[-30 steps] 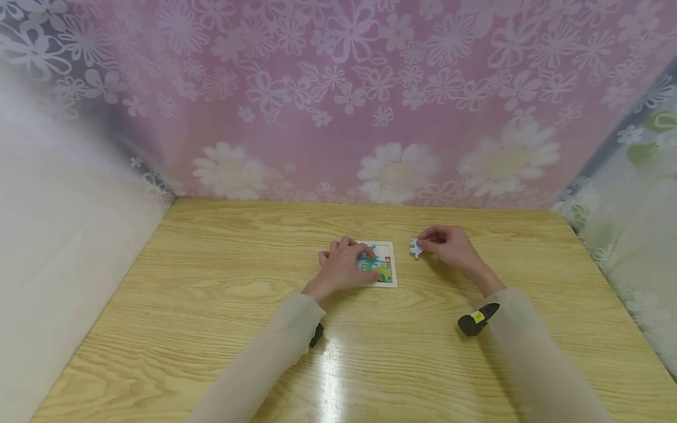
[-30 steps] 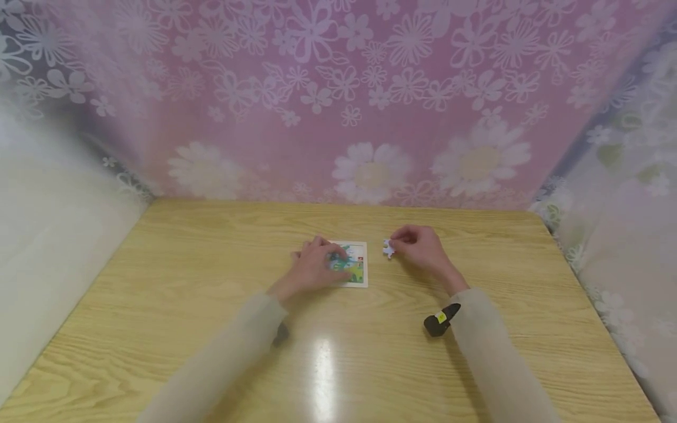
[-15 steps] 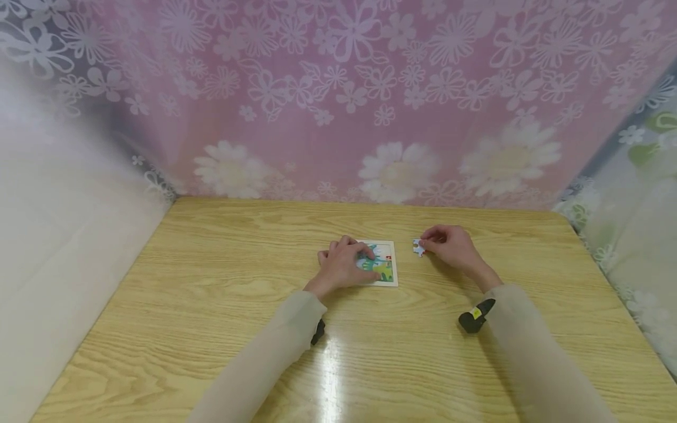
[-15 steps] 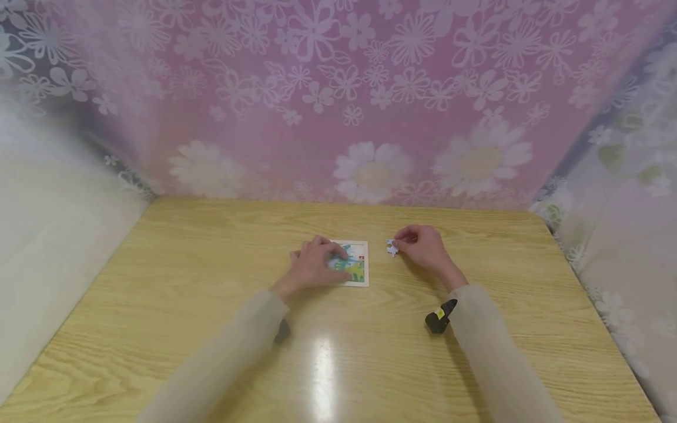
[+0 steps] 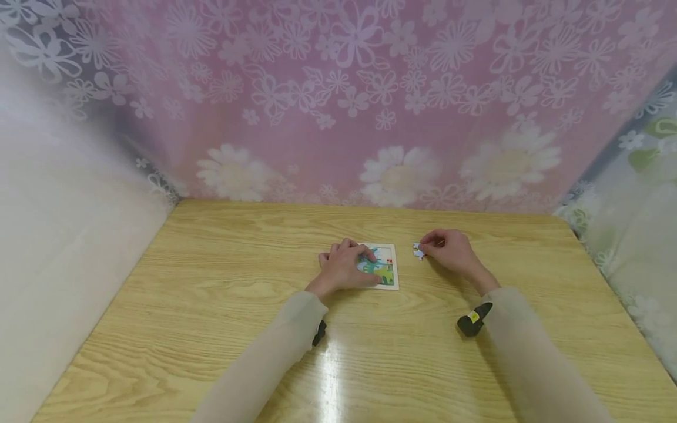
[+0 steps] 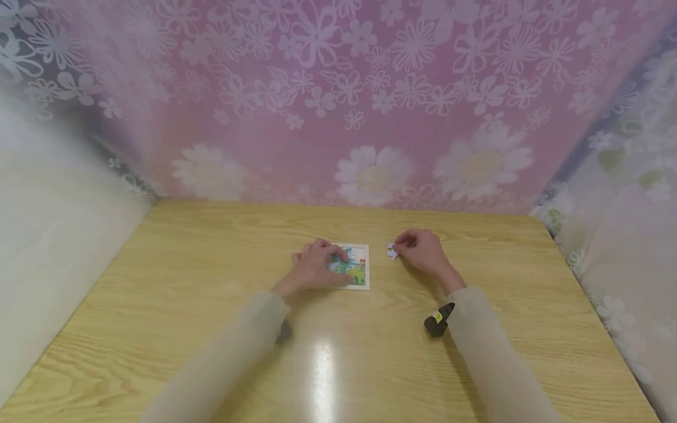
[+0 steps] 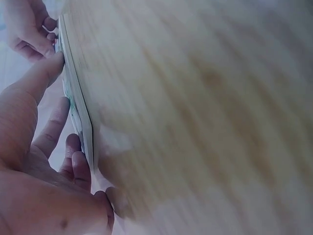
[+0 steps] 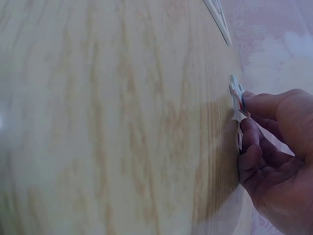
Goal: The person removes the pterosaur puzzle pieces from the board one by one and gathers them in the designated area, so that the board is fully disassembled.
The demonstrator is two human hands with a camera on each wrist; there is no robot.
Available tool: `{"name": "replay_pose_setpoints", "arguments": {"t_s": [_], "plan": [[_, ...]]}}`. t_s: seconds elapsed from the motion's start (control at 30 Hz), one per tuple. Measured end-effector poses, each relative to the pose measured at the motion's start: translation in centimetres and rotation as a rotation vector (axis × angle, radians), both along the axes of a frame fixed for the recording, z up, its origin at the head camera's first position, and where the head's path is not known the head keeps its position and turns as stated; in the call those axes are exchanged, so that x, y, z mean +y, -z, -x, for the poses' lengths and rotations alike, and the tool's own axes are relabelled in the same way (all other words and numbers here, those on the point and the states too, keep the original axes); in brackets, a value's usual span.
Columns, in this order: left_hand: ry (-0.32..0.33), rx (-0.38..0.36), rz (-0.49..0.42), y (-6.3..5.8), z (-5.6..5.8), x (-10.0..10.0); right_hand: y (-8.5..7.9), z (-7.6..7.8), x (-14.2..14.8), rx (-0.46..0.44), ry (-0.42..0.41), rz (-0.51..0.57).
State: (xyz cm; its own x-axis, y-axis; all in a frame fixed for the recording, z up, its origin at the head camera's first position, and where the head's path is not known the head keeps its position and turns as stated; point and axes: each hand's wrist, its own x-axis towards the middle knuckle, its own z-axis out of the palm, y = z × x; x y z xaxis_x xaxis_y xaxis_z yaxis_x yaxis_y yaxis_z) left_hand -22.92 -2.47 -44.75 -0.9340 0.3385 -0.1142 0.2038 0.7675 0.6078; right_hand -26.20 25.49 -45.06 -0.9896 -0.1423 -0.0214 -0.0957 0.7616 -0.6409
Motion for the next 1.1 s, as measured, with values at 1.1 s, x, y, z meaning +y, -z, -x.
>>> {"name": "replay_pose_setpoints", "arguments": {"t_s": [1.1], "plan": [[-0.019, -0.01, 0.034, 0.3, 0.4, 0.2, -0.7, -2.3, -4.4, 0.05, -0.238, 0.029]]}}
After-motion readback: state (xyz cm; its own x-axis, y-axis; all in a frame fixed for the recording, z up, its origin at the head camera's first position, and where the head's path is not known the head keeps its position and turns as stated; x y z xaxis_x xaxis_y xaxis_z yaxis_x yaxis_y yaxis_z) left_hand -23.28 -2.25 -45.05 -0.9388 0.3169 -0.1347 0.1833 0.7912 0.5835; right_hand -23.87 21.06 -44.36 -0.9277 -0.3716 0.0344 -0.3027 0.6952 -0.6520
